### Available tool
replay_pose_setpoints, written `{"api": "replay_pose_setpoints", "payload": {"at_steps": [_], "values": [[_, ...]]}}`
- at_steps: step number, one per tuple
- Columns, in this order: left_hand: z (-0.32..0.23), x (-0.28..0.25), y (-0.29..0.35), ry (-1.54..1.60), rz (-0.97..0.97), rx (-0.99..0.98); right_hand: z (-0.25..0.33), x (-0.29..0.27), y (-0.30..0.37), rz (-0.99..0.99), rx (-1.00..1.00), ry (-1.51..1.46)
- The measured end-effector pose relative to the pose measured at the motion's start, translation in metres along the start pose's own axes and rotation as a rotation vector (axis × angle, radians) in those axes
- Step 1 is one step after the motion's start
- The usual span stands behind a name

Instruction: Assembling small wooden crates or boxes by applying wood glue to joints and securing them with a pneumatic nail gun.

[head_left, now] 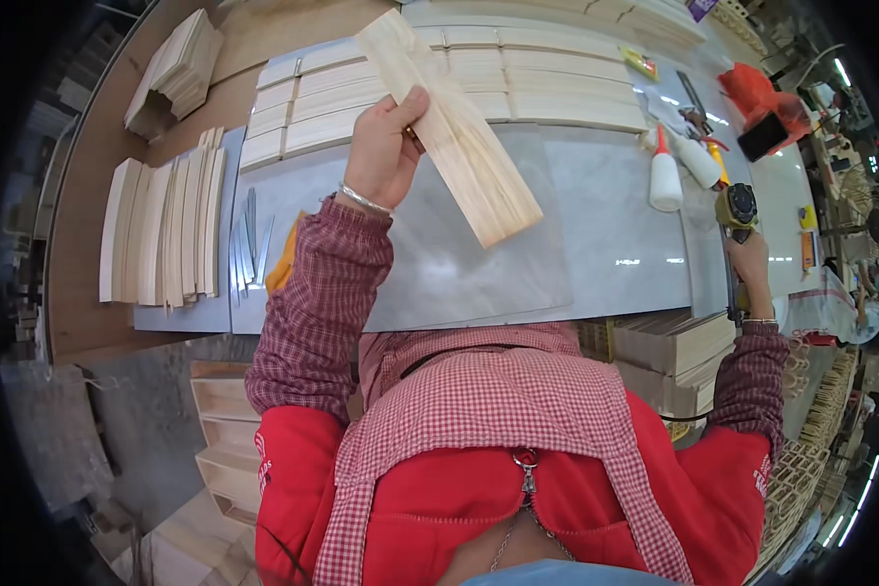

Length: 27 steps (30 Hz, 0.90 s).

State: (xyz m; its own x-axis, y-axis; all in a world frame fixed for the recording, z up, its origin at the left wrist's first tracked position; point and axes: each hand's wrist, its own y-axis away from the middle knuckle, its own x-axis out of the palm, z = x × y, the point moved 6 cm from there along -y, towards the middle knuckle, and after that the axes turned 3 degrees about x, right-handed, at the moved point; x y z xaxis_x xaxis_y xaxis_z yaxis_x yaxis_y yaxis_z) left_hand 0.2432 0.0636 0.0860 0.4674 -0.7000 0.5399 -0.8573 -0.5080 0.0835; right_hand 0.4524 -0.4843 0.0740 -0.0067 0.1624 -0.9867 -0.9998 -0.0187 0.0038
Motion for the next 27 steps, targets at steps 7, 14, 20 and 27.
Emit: {"api": "replay_pose_setpoints", "payload": {"at_steps": [7,14,20,27], "values": [[0.001,-0.008,-0.012,0.123,-0.134,-0.063,-0.016,0.040,-0.015,-0.156,0.065,0.210],[0.006,-0.014,-0.016,0.182,-0.132,-0.143,0.004,0.056,-0.010,-0.170,0.130,0.165],[0.008,-0.009,-0.015,0.085,-0.164,-0.166,-0.002,0.076,-0.008,-0.121,0.177,0.092],[0.004,0.055,0.023,-1.596,0.437,0.190,0.041,0.046,0.012,-0.409,-0.124,0.127]]}}
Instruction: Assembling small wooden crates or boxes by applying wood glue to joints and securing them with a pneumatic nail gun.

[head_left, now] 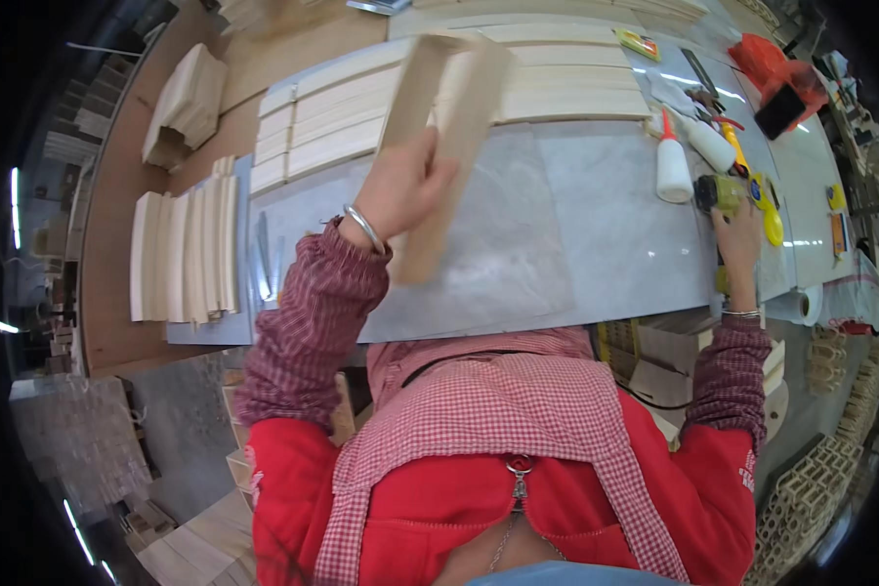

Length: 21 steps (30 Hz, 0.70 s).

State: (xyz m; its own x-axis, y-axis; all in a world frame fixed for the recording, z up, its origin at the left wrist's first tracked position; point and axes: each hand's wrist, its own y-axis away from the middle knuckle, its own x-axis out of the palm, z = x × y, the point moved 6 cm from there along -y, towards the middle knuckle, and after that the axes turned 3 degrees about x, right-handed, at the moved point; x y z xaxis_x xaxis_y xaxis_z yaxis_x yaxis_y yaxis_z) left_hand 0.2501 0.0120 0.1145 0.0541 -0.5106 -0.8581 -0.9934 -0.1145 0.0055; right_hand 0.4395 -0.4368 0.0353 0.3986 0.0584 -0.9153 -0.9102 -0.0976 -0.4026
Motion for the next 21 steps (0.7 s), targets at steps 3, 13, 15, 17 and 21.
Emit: {"api": "replay_pose_setpoints", "payload": {"at_steps": [3,13,15,17,21], "values": [[-0.003,0.045,0.022,-0.407,-0.007,0.167,0.045,-0.017,0.000,0.168,-0.016,-0.194],[0.016,0.087,0.065,-0.297,-0.222,0.338,0.102,0.006,0.021,0.158,0.062,-0.292],[0.021,0.085,0.068,-0.268,-0.249,0.299,0.106,0.006,0.019,0.106,0.086,-0.169],[0.020,0.086,0.072,-0.243,-0.281,0.297,0.101,0.014,0.015,0.069,0.056,-0.153],[0.018,0.088,0.082,-0.207,-0.402,0.293,0.087,0.043,0.000,0.034,0.068,-0.205]]}}
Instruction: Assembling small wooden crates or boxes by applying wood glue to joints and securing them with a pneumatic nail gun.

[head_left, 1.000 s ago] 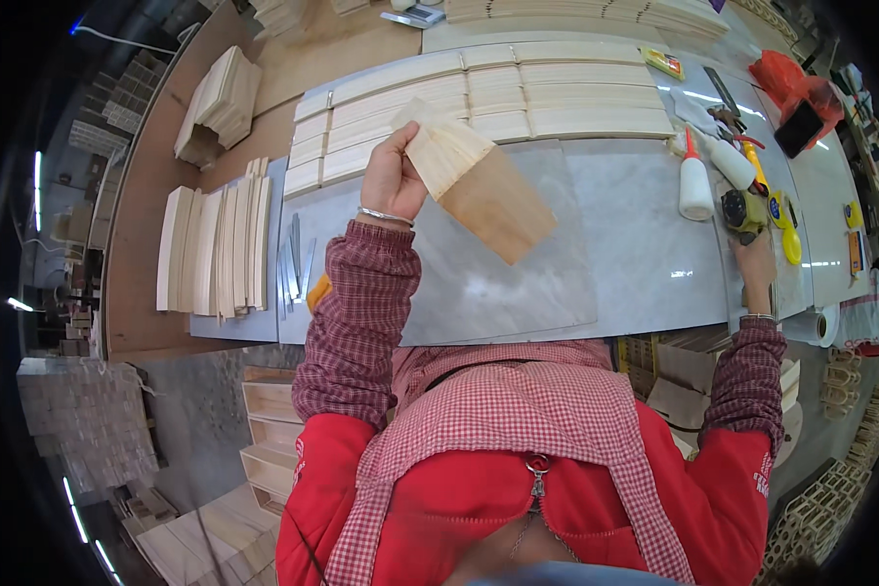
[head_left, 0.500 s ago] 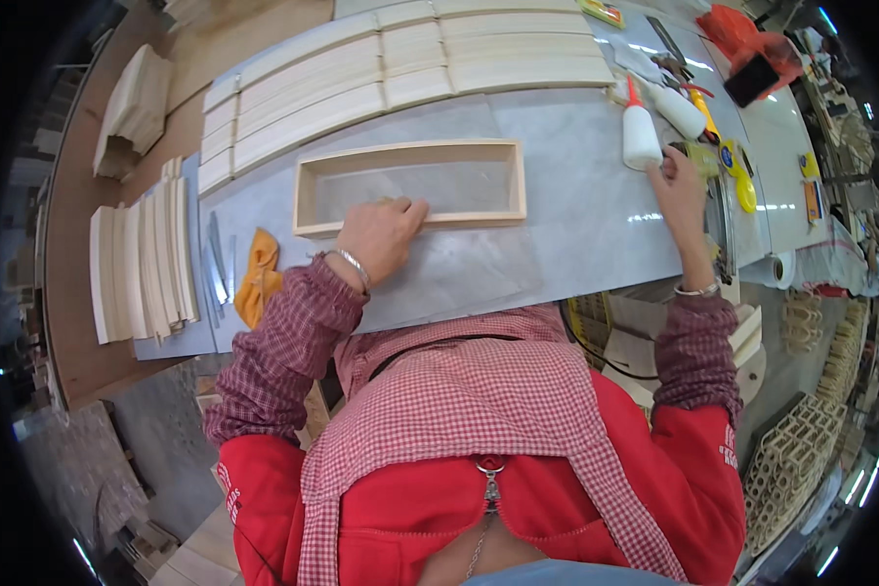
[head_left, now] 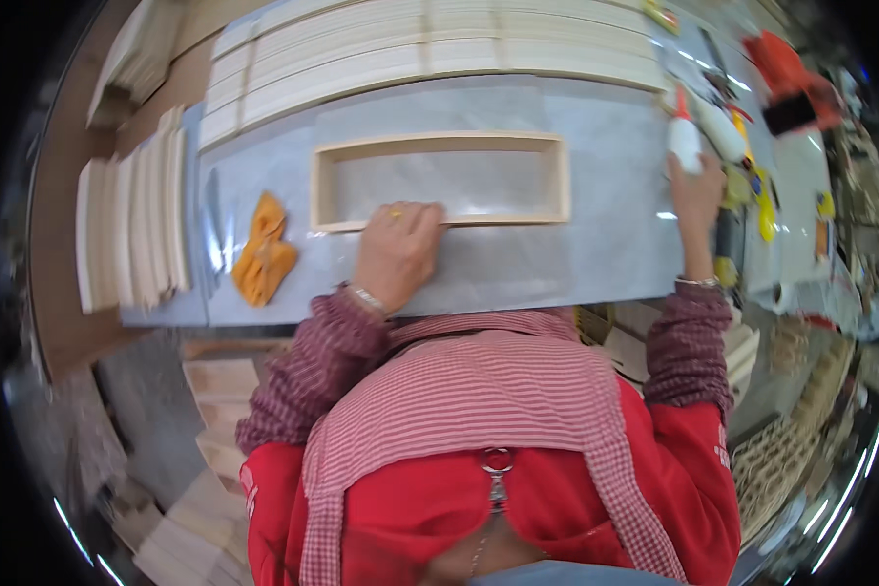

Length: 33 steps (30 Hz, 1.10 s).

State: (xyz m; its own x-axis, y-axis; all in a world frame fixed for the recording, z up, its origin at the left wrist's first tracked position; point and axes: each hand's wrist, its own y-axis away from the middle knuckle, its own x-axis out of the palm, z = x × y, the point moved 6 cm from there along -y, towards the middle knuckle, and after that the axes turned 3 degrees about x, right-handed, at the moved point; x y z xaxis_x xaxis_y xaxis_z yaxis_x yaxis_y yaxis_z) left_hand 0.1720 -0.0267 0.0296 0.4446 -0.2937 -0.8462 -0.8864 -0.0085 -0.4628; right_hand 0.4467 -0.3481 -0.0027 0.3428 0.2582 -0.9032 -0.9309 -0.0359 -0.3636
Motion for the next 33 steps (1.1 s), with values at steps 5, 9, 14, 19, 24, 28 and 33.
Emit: {"api": "replay_pose_setpoints", "payload": {"at_steps": [5,9,14,19,24,28,33], "values": [[0.002,0.000,0.011,0.000,0.058,-0.099,0.009,-0.002,-0.001,0.101,0.073,-0.067],[0.004,-0.018,0.014,-0.084,-0.115,-0.061,0.004,0.008,-0.004,0.127,0.104,-0.054],[-0.003,-0.028,0.033,-0.014,-0.173,-0.020,0.019,-0.011,0.005,0.025,0.013,0.072],[0.050,-0.059,0.088,0.127,-0.457,-0.440,0.064,-0.046,0.058,0.217,-0.277,-0.436],[0.077,-0.038,0.104,0.406,-0.232,-0.718,0.138,-0.028,0.135,0.618,-0.474,-0.621],[0.093,-0.072,0.083,0.585,-0.346,-0.739,0.132,-0.034,0.108,0.732,-0.111,-1.003],[0.129,-0.078,0.047,0.808,-0.222,-0.915,0.168,-0.043,0.071,0.836,0.107,-1.162]]}}
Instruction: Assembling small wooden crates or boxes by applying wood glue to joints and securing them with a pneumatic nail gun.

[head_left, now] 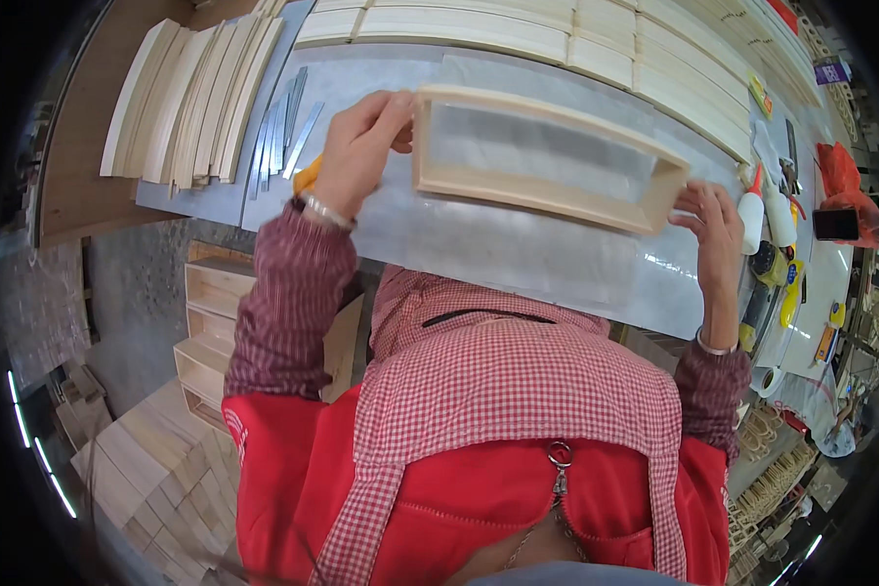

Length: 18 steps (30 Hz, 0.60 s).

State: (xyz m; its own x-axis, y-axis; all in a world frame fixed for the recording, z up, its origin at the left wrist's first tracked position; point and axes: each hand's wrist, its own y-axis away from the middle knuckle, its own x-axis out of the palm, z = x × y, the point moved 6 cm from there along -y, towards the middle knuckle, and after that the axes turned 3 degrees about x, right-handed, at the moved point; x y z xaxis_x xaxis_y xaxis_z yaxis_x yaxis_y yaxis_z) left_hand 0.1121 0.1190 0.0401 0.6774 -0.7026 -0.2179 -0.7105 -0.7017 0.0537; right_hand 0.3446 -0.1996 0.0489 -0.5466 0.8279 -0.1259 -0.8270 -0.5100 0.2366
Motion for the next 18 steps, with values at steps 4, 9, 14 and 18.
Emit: {"api": "replay_pose_setpoints", "payload": {"at_steps": [4,9,14,18], "values": [[0.023,0.010,-0.011,0.004,0.034,-0.101,-0.011,0.011,-0.023,0.001,0.045,0.013],[0.040,0.012,-0.007,0.074,0.060,-0.124,-0.024,-0.006,-0.029,-0.105,0.006,0.140],[0.059,0.003,0.003,0.178,0.038,-0.132,-0.032,-0.115,-0.023,-0.468,-0.181,0.699],[0.060,-0.003,0.013,0.223,-0.030,-0.066,-0.047,-0.165,-0.003,-0.640,-0.230,1.085]]}}
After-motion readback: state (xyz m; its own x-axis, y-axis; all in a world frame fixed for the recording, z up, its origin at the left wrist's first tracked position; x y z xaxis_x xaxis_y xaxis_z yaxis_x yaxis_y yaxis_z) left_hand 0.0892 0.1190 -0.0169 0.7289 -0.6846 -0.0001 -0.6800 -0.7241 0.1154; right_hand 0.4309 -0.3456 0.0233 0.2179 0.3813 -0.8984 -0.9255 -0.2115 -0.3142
